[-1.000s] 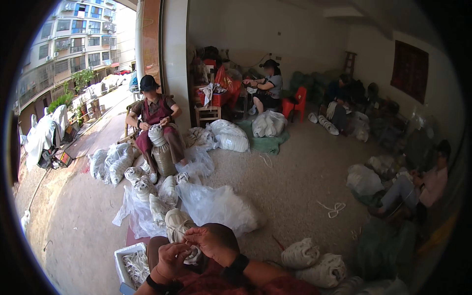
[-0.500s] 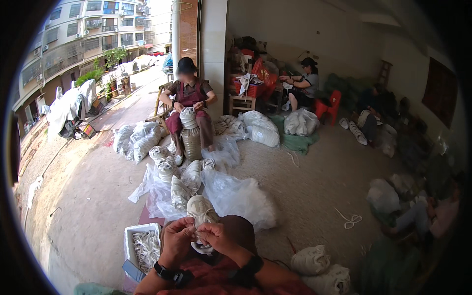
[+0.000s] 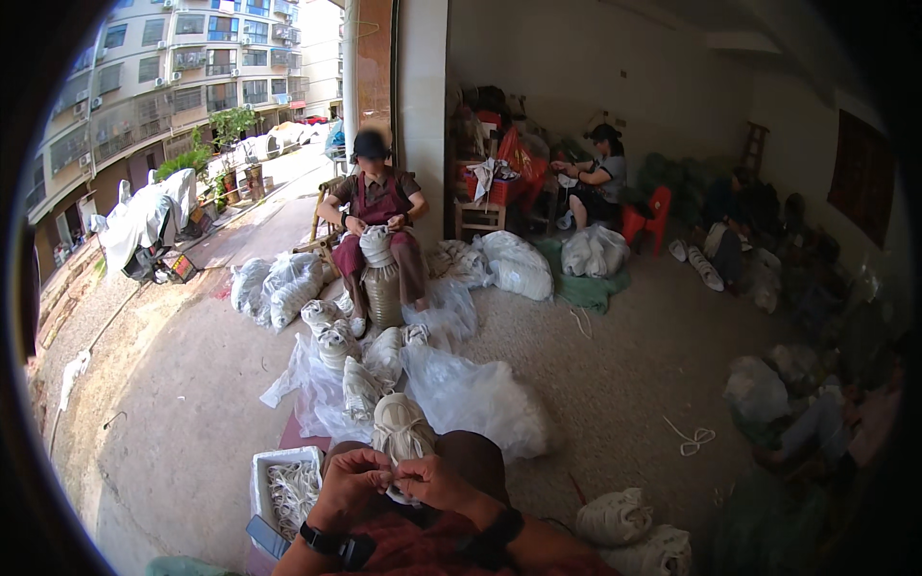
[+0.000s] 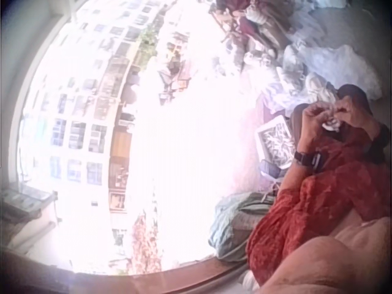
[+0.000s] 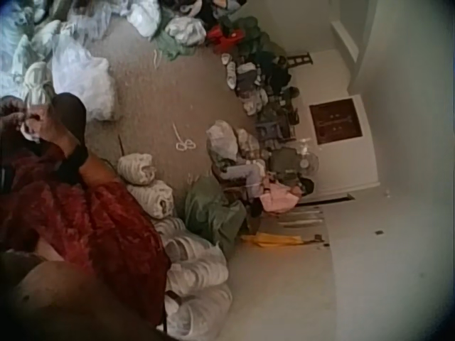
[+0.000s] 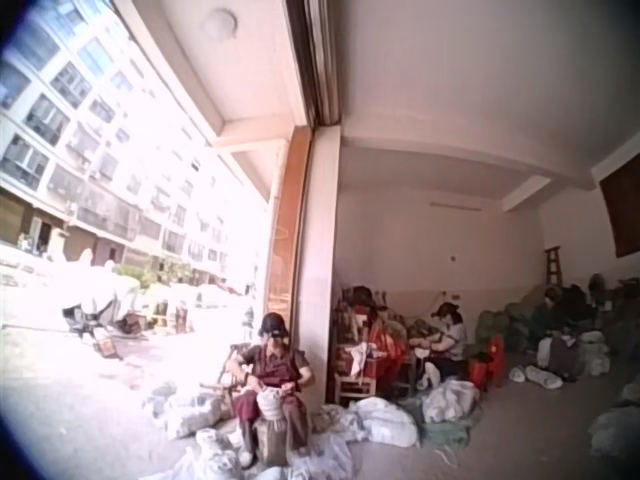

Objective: Lacing a white sneaker in a shoe finishing area.

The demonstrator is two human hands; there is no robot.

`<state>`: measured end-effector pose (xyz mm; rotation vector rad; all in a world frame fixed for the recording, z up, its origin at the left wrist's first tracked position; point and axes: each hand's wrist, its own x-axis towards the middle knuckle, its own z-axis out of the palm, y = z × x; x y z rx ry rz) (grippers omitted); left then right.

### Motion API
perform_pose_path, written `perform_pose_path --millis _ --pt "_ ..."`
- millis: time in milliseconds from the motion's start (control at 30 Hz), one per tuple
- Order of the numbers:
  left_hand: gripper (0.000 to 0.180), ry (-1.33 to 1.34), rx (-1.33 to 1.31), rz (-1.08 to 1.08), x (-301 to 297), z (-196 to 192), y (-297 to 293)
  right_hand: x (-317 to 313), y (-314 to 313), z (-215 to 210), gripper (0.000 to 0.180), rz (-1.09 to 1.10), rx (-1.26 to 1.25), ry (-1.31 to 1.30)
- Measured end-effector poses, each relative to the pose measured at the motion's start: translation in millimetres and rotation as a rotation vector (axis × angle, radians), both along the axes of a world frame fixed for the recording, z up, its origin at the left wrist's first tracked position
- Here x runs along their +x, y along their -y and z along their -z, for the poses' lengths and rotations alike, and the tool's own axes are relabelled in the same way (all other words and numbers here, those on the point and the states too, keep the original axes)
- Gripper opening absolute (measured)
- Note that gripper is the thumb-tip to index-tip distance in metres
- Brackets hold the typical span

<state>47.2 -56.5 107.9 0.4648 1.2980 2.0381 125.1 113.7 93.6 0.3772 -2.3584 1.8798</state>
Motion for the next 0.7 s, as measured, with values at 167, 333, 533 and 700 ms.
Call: perform_pose_path --millis 167,333,533,700 --pt "0.003 -0.151 -0.119 0.073 5.2 -1.7 7.8 7.4 5.1 2.0 0.008 0.009 0.0 -0.014" --pt "0.004 -0.192 -0.107 0.096 1.6 5.1 6.6 8.6 3.2 -1.2 0.011 -0.006 0.137 0.079" --pt "0.03 -1.257 -0.666 -0.214 -16.5 60.8 -24.1 -35.5 -33.5 7.8 0.018 0.351 0.178 -0.156" --pt "0.039 -1.458 -0.824 -0.157 -28.1 111.8 -21.4 -9.0 -10.3 -186.5 0.014 0.272 -0.253 -0.69"
